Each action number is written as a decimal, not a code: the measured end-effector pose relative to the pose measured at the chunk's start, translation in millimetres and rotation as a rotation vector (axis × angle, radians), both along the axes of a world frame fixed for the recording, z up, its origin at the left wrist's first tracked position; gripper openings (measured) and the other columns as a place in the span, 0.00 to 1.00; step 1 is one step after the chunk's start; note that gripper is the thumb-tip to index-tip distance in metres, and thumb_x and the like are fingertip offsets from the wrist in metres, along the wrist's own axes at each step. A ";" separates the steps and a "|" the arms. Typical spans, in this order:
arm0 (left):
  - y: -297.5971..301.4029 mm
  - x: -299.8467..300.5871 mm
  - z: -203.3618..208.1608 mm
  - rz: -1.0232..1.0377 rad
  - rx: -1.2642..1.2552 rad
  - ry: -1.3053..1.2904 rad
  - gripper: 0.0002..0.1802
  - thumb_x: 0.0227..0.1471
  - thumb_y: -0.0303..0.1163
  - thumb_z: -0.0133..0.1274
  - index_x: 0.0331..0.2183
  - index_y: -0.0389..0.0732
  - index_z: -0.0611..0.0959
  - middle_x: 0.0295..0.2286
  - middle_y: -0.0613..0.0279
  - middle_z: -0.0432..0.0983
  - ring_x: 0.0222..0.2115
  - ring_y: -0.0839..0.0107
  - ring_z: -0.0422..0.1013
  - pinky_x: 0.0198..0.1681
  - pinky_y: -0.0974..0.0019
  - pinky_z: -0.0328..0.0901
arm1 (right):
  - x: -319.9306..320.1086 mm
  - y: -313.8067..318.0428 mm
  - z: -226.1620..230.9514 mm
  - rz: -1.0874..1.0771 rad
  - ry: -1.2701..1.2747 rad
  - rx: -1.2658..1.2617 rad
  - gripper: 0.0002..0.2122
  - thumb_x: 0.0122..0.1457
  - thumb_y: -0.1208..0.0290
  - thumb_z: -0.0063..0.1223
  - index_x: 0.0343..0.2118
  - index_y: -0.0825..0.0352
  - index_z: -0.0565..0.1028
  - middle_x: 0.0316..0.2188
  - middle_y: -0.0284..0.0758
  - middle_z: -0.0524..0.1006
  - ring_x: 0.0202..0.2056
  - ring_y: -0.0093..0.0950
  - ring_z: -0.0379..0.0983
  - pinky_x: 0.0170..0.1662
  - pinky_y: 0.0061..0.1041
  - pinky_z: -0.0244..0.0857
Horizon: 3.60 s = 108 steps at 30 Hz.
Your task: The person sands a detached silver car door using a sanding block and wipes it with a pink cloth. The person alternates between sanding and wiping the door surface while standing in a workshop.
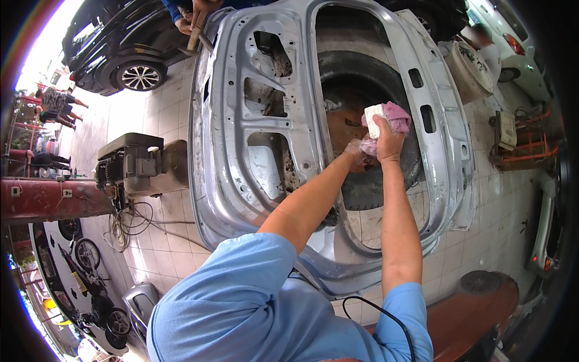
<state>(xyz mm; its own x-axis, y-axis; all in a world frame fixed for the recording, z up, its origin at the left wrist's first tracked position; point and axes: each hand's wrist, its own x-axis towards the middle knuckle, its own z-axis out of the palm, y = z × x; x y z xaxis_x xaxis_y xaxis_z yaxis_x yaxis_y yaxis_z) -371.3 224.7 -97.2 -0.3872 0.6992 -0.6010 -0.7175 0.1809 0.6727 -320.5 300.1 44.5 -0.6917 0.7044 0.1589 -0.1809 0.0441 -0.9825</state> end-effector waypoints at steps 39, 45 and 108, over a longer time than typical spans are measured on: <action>-186.7 -223.1 163.4 -0.971 -1.222 1.463 0.23 0.48 0.35 0.59 0.46 0.38 0.88 0.50 0.43 0.82 0.53 0.50 0.78 0.58 0.51 0.72 | 394.9 14.2 1.4 -0.205 -0.416 0.058 0.22 0.64 0.73 0.61 0.60 0.71 0.72 0.51 0.37 0.78 0.50 0.29 0.76 0.51 0.30 0.72; -178.1 -241.0 107.5 -1.171 -1.215 1.488 0.22 0.50 0.34 0.61 0.49 0.42 0.88 0.52 0.46 0.81 0.54 0.48 0.77 0.59 0.48 0.71 | 384.5 0.3 -4.2 -0.272 -0.432 -0.001 0.20 0.66 0.74 0.59 0.60 0.70 0.72 0.49 0.35 0.79 0.45 0.25 0.76 0.40 0.26 0.75; -128.9 259.6 201.3 -0.502 0.017 0.970 0.31 0.64 0.48 0.60 0.58 0.36 0.80 0.47 0.48 0.83 0.44 0.59 0.81 0.50 0.57 0.75 | 377.7 -80.3 -0.4 0.148 -0.136 -0.365 0.24 0.65 0.69 0.60 0.62 0.70 0.70 0.55 0.35 0.75 0.55 0.28 0.72 0.60 0.31 0.66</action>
